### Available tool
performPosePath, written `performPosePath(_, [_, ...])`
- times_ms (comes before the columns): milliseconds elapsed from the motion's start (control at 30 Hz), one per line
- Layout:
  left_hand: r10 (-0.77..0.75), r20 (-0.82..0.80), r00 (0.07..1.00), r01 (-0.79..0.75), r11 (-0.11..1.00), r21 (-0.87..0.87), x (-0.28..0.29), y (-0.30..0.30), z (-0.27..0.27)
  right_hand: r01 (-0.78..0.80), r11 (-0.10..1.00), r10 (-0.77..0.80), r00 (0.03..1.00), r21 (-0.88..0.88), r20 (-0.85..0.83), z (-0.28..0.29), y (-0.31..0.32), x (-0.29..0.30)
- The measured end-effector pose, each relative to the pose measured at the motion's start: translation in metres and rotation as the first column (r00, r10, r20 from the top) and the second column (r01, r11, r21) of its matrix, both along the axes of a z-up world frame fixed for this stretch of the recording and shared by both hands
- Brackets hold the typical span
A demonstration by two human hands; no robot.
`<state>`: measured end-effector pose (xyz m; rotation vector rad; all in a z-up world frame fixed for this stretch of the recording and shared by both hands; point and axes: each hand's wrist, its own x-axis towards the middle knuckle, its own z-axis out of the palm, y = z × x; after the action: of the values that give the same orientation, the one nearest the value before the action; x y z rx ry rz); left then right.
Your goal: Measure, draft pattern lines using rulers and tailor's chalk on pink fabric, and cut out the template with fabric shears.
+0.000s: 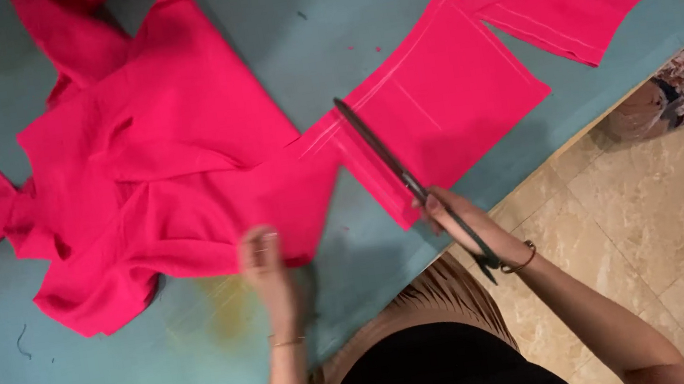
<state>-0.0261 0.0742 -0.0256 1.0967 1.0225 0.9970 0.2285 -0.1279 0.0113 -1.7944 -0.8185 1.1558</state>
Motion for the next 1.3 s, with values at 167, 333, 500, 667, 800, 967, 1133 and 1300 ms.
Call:
performPosePath(167, [0.32,-0.225,0.92,-0.222,0.901,0.373,0.021,0.021,0.043,-0.02,0.968,-0.118,0.843,0.25,0.524,-0.013,-0.011,0.088])
performPosePath(333, [0.359,-0.542,0.76,0.089,0.768,0.634,0.107,-0.022,0.054,0.007,0.945,-0.219,0.755,0.326,0.618,-0.045,-0.033,0.213])
performPosePath(500, [0.078,-0.794,0.604,0.512,0.725,0.461,0.231,-0.075,0.037,0.132,0.991,-0.133,0.901,0.031,0.413,-0.056,-0.054,0.311])
performPosePath(667, [0.046,-0.843,0.535,0.574,0.713,0.403,0.326,-0.114,0.016,-0.165,0.968,0.006,0.765,0.188,0.644,-0.065,-0.051,0.392])
performPosePath(800, [0.047,-0.887,0.46,0.6,0.72,0.349,0.366,-0.127,0.02,-0.132,0.989,0.043,0.707,0.072,0.706,-0.037,-0.023,0.441])
performPosePath(967, [0.148,-0.896,0.418,0.578,0.718,0.388,0.378,-0.123,0.021,-0.274,0.951,0.046,0.59,0.146,0.806,-0.003,-0.014,0.466])
performPosePath(1133, [0.171,-0.903,0.394,0.58,0.716,0.388,0.372,-0.119,0.01,-0.253,0.959,0.083,0.684,0.128,0.725,0.021,-0.019,0.439])
performPosePath(1300, [0.142,-0.912,0.385,0.597,0.715,0.364,0.371,-0.117,0.004,-0.268,0.954,0.294,0.734,-0.137,0.612,0.033,-0.018,0.42])
